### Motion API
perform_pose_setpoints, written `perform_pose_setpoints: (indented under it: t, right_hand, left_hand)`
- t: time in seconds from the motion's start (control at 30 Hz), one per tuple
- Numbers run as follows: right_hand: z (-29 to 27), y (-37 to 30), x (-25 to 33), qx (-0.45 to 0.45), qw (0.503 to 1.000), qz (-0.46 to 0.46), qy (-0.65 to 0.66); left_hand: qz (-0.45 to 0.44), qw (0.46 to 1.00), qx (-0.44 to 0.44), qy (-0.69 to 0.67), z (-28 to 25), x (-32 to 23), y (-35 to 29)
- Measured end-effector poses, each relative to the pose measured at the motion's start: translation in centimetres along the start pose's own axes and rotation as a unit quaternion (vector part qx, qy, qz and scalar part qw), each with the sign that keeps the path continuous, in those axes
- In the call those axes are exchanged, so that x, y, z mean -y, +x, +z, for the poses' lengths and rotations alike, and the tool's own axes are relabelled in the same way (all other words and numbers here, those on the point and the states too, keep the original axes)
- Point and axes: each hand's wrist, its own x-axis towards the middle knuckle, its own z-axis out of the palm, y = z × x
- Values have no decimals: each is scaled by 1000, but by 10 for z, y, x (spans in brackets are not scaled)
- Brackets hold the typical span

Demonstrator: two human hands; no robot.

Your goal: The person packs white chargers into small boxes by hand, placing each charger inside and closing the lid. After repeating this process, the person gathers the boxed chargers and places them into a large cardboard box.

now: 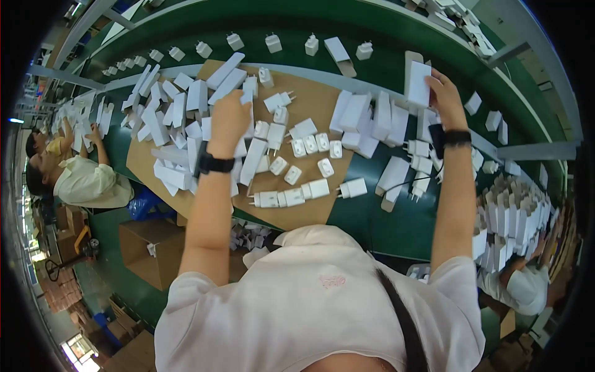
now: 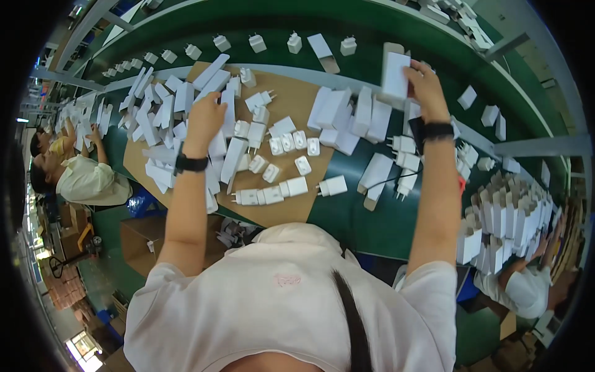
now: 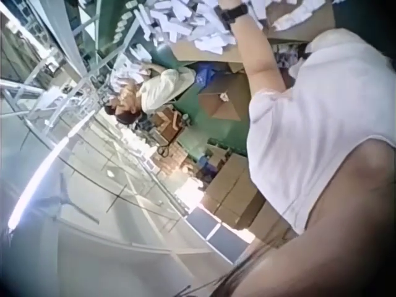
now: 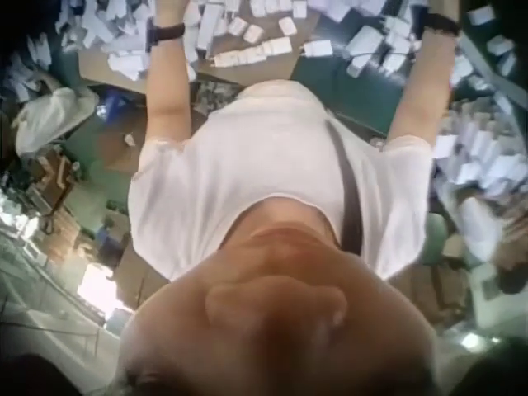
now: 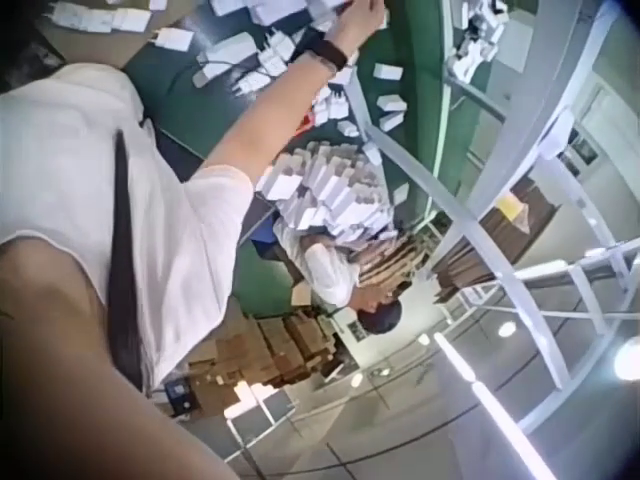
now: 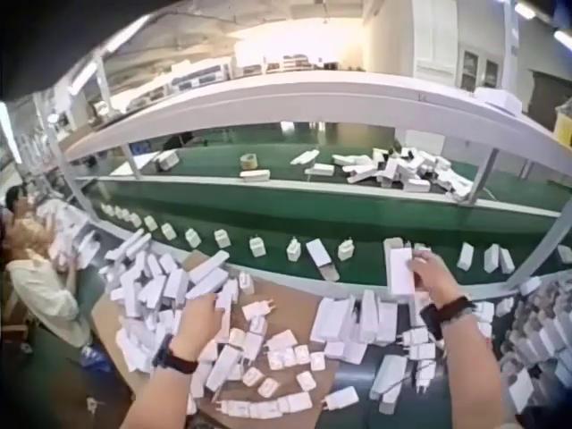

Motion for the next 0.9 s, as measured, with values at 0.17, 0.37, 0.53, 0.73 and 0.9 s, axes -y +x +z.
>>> perform_pose_setpoints:
  t: [0.17, 0.37, 0.53, 0.73, 0.9]
  right_hand:
    - [-49, 162, -91, 30, 987, 152, -30]
    - [26, 201, -62, 51, 856, -219, -465]
    - [85, 210, -72, 51, 820, -217, -527]
    - [63, 206, -64, 116, 926, -162, -320]
    - [66, 15, 50, 415, 898, 82, 120]
  left_hand:
    - [-36, 967, 168, 188, 46, 24, 50]
    - [-170, 954, 158, 188, 62, 28, 55]
    - [-220, 971, 76, 56, -8, -22, 61]
    - [-188, 810, 30, -555, -65, -33, 43]
    - [-183, 580, 120, -785, -43, -71, 21]
